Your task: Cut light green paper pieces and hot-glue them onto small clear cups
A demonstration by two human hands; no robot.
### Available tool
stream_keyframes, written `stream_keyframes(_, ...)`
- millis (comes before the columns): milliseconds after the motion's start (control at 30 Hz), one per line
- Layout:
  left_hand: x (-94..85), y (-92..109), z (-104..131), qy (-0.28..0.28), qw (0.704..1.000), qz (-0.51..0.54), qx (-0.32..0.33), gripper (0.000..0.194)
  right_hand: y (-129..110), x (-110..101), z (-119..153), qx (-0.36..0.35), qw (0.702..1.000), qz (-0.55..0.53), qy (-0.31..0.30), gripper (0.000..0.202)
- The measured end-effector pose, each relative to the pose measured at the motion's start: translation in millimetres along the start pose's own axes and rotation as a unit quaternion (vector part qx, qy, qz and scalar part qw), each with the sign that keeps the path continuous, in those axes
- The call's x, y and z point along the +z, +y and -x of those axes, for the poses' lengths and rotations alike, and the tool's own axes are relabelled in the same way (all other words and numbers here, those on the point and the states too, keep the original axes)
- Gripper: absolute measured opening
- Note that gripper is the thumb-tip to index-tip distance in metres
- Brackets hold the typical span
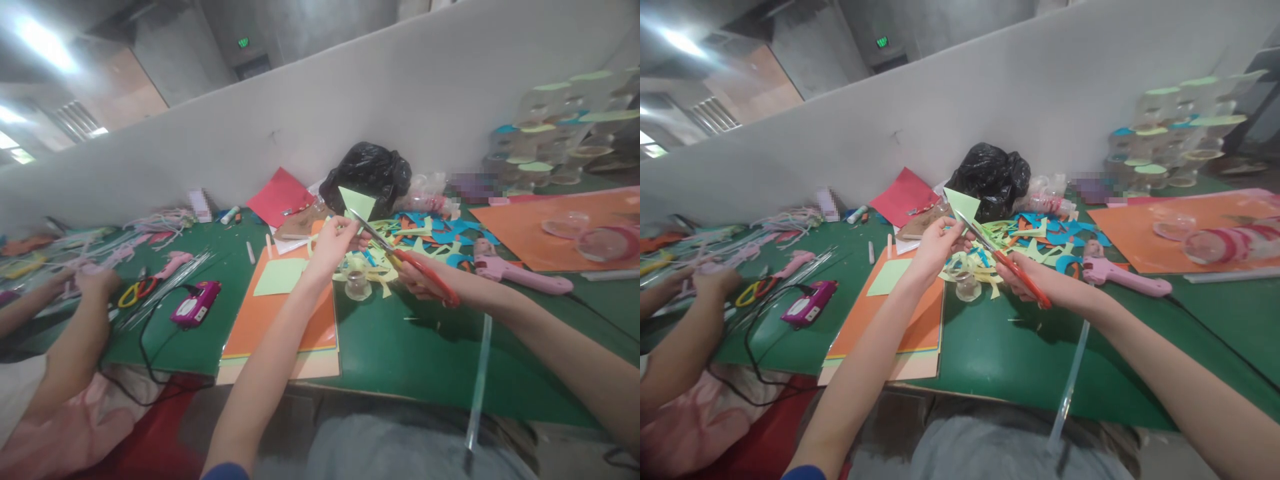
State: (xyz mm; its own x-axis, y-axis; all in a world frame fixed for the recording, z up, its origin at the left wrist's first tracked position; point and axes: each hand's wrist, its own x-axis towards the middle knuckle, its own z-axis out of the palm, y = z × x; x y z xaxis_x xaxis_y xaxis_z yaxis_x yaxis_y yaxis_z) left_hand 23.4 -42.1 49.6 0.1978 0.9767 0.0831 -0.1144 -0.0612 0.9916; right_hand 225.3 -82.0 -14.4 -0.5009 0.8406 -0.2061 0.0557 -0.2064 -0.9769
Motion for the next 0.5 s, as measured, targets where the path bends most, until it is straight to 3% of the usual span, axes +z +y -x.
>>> stream_keyframes(100, 1.8, 1.5, 2.4, -0.015, 1.000, -0.006, 0.001, 0.019, -0.4, 1.1, 2.5, -0.012, 1.000, 0.009, -0.016, 0.061)
stream_keyframes(300, 1.3, 4.7, 4.2, -0.006, 1.000, -0.012, -0.001, 0.021, -7.1, 6.1, 3.8, -0.011, 0.999, 0.033, 0.031, 0.060)
stream_keyframes(500, 0.8, 8.7, 6.7, 0.000, 1.000, -0.025, 0.005, 0.019, -1.4, 2.4, 3.0, -0.031, 0.998, 0.038, 0.031, 0.054)
